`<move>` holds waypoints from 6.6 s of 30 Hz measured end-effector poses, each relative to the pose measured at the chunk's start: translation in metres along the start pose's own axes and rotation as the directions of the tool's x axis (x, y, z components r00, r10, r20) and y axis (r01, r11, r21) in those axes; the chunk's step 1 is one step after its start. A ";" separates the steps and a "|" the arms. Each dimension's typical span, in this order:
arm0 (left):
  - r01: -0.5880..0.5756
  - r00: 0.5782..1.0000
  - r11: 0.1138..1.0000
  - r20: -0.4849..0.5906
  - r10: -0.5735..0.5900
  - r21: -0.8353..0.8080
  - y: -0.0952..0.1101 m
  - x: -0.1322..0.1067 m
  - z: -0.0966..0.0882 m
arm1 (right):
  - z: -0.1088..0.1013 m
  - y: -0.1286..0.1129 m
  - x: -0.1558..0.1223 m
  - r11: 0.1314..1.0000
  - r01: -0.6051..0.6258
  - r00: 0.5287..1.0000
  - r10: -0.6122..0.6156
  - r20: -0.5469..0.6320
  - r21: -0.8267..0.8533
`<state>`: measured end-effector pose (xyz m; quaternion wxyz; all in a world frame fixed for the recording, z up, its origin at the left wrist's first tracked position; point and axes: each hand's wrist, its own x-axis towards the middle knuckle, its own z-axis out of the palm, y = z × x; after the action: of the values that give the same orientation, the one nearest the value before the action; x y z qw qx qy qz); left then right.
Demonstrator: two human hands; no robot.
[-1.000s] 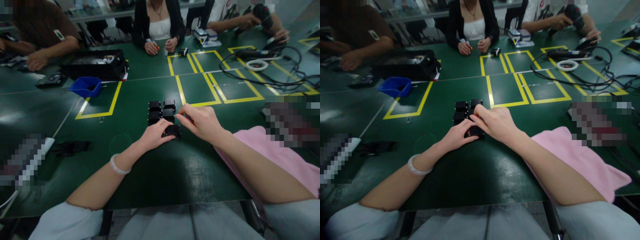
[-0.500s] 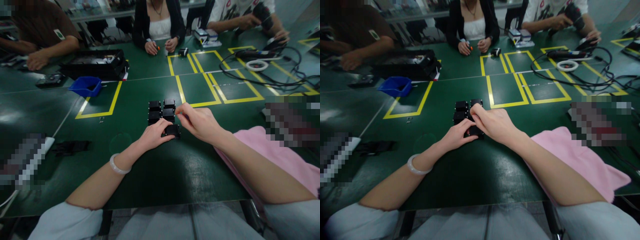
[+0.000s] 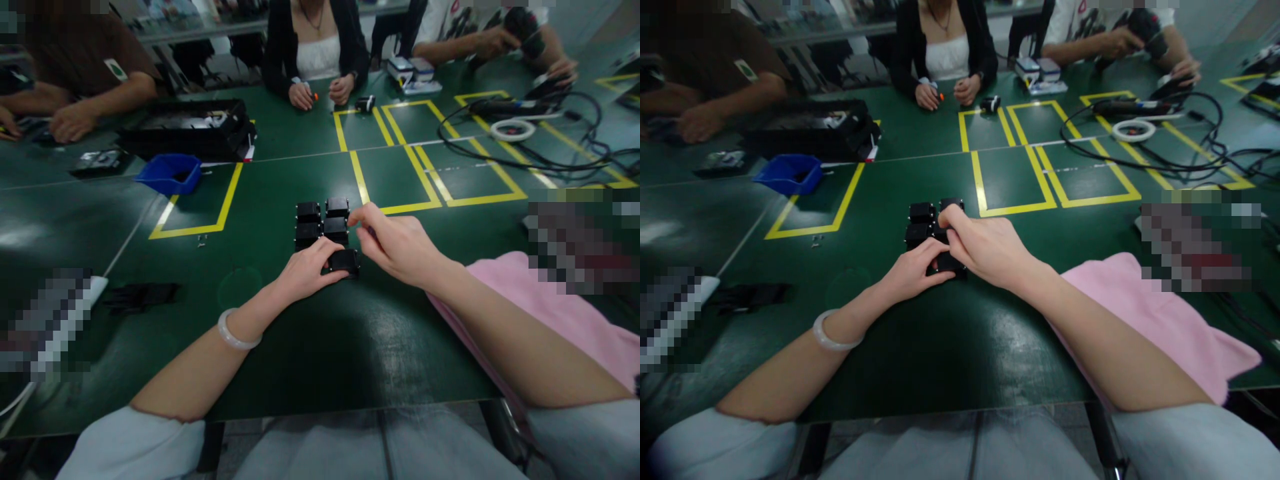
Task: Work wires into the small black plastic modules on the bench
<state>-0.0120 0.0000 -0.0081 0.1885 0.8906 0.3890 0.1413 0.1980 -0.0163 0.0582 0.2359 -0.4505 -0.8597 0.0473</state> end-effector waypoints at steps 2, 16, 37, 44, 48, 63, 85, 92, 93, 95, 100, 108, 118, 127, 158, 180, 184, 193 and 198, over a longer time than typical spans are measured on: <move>-0.003 1.000 1.000 -0.007 0.003 -0.002 0.000 0.000 0.000 | -0.001 0.000 0.000 1.000 -0.004 1.000 0.003 -0.001 -0.016; 0.005 1.000 1.000 -0.024 -0.005 0.003 -0.001 0.001 0.001 | -0.005 -0.002 0.000 0.995 0.008 0.999 -0.003 0.043 -0.104; -0.006 1.000 1.000 -0.028 0.007 0.011 0.000 0.000 0.001 | -0.003 -0.003 -0.001 0.994 0.005 1.000 -0.006 -0.004 -0.105; 0.010 1.000 1.000 -0.011 -0.010 -0.017 -0.001 0.000 0.001 | -0.001 -0.003 -0.001 0.998 0.018 0.999 -0.020 -0.038 -0.063; 0.000 1.000 1.000 -0.027 0.000 -0.014 -0.001 0.000 0.001 | -0.001 -0.003 -0.001 0.995 -0.006 1.000 0.006 -0.005 -0.099; -0.001 1.000 1.000 -0.017 0.001 -0.010 -0.001 0.000 0.002 | -0.003 -0.002 0.000 0.995 0.003 1.000 -0.004 -0.008 -0.095; 0.006 1.000 1.000 -0.014 -0.006 -0.001 0.000 0.000 0.000 | -0.002 -0.004 0.000 0.994 -0.019 1.000 0.019 -0.002 -0.111; 0.015 1.000 1.000 -0.012 -0.015 -0.009 0.000 0.000 0.000 | -0.002 -0.002 -0.001 0.996 0.002 1.000 -0.003 -0.008 -0.089; 0.016 1.000 1.000 -0.013 -0.016 -0.006 0.000 0.001 0.000 | -0.002 -0.002 0.000 0.995 -0.004 1.000 0.004 0.001 -0.098; 0.014 1.000 1.000 -0.013 -0.015 -0.007 0.000 0.001 0.000 | -0.001 -0.002 0.000 0.994 -0.012 1.000 0.014 0.012 -0.109; 0.018 1.000 1.000 -0.002 -0.018 -0.007 0.000 0.000 0.000 | -0.002 -0.004 0.000 0.998 0.003 1.000 -0.004 -0.007 -0.064; 0.005 1.000 1.000 -0.020 -0.005 0.004 0.000 0.000 0.001 | -0.001 -0.001 -0.001 0.997 0.005 1.000 -0.005 0.006 -0.077; -0.007 1.000 1.000 -0.025 0.007 0.000 0.000 0.000 0.001 | 0.000 -0.001 -0.002 0.997 0.000 1.000 0.000 -0.003 -0.079; 0.011 1.000 1.000 -0.025 -0.011 -0.010 -0.001 0.000 0.002 | -0.002 -0.002 -0.001 0.999 0.014 1.000 -0.014 0.005 -0.047; 0.008 1.000 1.000 -0.014 -0.008 -0.011 0.001 0.000 0.001 | 0.000 -0.002 0.000 0.998 0.016 0.999 -0.018 -0.039 -0.056; 0.029 1.000 0.999 -0.004 -0.029 -0.015 0.001 0.001 0.000 | 0.002 -0.001 0.000 0.999 -0.008 1.000 0.008 -0.008 -0.052; 0.024 1.000 1.000 -0.010 -0.024 -0.021 0.002 0.001 0.000 | 0.002 -0.001 0.000 1.000 0.016 0.999 -0.017 -0.028 -0.017; 0.020 1.000 0.999 -0.008 -0.020 -0.026 0.001 0.000 0.000 | -0.002 -0.002 0.000 0.999 -0.014 1.000 0.014 0.010 -0.047; 0.008 1.000 1.000 -0.019 -0.009 -0.019 0.000 0.000 0.001 | -0.003 -0.001 -0.001 1.000 0.009 1.000 -0.008 0.024 -0.030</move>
<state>-0.0116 0.0001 -0.0089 0.1940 0.8857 0.3931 0.1526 0.1986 -0.0182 0.0609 0.2190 -0.4497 -0.8650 0.0386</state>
